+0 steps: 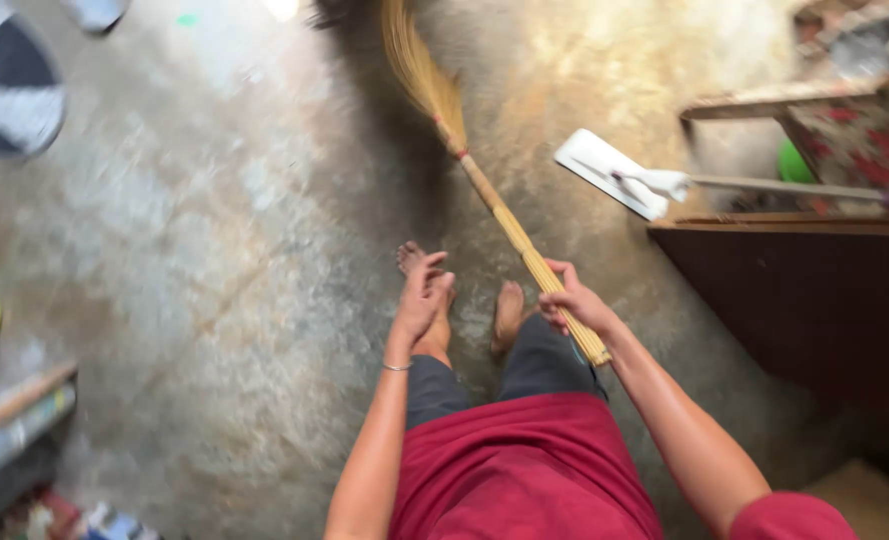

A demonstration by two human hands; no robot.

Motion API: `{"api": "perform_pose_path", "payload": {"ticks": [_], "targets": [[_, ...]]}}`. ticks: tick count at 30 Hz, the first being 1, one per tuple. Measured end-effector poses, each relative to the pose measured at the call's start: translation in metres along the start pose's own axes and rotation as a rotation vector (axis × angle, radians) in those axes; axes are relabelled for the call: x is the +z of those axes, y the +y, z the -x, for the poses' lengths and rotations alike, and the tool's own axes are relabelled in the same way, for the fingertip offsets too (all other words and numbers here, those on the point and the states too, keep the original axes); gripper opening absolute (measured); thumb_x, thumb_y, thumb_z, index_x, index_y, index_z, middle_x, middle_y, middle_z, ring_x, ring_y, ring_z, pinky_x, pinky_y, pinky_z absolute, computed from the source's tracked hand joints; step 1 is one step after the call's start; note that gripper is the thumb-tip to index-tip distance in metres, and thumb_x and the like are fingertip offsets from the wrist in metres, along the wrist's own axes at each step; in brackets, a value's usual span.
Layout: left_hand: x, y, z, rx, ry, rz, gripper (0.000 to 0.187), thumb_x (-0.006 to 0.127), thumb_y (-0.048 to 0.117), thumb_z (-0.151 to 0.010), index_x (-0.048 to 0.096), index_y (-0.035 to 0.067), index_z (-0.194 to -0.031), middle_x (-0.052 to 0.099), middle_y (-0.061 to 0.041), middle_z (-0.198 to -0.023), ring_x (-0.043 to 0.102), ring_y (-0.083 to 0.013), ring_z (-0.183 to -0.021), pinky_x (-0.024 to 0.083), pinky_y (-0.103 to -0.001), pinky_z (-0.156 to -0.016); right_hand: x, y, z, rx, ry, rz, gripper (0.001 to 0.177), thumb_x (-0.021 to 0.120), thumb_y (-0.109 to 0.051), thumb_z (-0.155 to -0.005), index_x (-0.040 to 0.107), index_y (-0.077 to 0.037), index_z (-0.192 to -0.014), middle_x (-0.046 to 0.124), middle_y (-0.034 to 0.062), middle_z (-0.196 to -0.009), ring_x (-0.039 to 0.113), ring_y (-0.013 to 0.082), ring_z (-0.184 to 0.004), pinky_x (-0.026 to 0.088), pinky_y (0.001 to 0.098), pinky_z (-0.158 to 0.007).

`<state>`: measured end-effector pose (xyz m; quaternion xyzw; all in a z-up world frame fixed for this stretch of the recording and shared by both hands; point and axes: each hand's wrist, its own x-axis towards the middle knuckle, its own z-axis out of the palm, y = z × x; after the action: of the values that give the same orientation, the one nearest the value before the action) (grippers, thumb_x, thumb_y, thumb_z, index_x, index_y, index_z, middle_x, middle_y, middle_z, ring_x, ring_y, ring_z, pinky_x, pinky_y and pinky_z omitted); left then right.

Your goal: Sweeping a concrete floor in a hallway and indoor room using a broom.

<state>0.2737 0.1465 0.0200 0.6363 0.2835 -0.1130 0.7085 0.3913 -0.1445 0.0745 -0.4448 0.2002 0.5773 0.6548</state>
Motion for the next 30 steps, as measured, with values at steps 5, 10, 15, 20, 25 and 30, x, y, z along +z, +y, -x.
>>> {"api": "perform_pose_path", "payload": {"ticks": [5, 10, 15, 20, 25, 30], "targets": [[-0.01, 0.039, -0.047, 0.037, -0.05, -0.125, 0.046, 0.069, 0.027, -0.098, 0.058, 0.012, -0.14, 0.061, -0.01, -0.133, 0.062, -0.0232, -0.124, 0.053, -0.035, -0.099, -0.033, -0.042, -0.03, -0.127, 0.234, -0.068, 0.07, 0.06, -0.003, -0.089, 0.026, -0.028, -0.145, 0.049, 0.0056, -0.071, 0.047, 0.0122, -0.047, 0.041, 0.0271, -0.035], [0.017, 0.086, -0.098, 0.032, -0.112, -0.168, 0.047, 0.069, 0.028, -0.097, 0.057, 0.012, -0.139, 0.057, -0.01, -0.138, 0.059, -0.0254, -0.13, 0.055, -0.036, -0.097, -0.123, -0.098, -0.08, -0.365, 0.494, -0.188, 0.061, 0.062, -0.003, -0.091, 0.027, -0.019, -0.138, 0.054, 0.0073, -0.076, 0.051, 0.0148, -0.05, 0.045, 0.0305, -0.04], [0.055, 0.1, -0.142, 0.001, -0.129, -0.212, 0.045, 0.067, 0.027, -0.099, 0.057, 0.013, -0.141, 0.056, -0.009, -0.142, 0.057, -0.0255, -0.131, 0.055, -0.037, -0.099, -0.288, -0.194, -0.142, -0.542, 0.556, -0.425, 0.016, 0.057, -0.009, -0.097, 0.044, -0.004, -0.105, 0.054, 0.0115, -0.068, 0.053, 0.0225, -0.05, 0.048, 0.0372, -0.046], [0.102, 0.096, -0.191, -0.073, -0.128, -0.237, 0.046, 0.066, 0.027, -0.097, 0.057, 0.015, -0.141, 0.058, -0.006, -0.141, 0.059, -0.0227, -0.131, 0.055, -0.036, -0.098, -0.372, -0.306, -0.155, -0.519, 0.876, -0.483, 0.011, 0.059, -0.006, -0.096, 0.052, -0.001, -0.103, 0.056, 0.0104, -0.066, 0.056, 0.0224, -0.05, 0.05, 0.0369, -0.047], [0.143, 0.102, -0.246, -0.132, -0.185, -0.219, 0.045, 0.064, 0.023, -0.098, 0.056, 0.014, -0.142, 0.054, -0.007, -0.143, 0.054, -0.0226, -0.134, 0.05, -0.036, -0.102, -0.49, -0.301, -0.174, -0.346, 0.963, -0.556, 0.012, 0.057, -0.003, -0.095, 0.049, -0.006, -0.103, 0.055, 0.0059, -0.065, 0.056, 0.0178, -0.052, 0.051, 0.0339, -0.049], [0.177, 0.129, -0.297, -0.075, -0.177, -0.183, 0.041, 0.063, 0.021, -0.101, 0.057, 0.013, -0.141, 0.055, -0.008, -0.141, 0.055, -0.0239, -0.132, 0.05, -0.035, -0.105, -0.406, -0.298, -0.152, -0.182, 0.966, -0.069, 0.007, 0.051, -0.011, -0.102, 0.054, -0.006, -0.106, 0.053, 0.0026, -0.066, 0.052, 0.017, -0.053, 0.046, 0.0338, -0.046]]}}
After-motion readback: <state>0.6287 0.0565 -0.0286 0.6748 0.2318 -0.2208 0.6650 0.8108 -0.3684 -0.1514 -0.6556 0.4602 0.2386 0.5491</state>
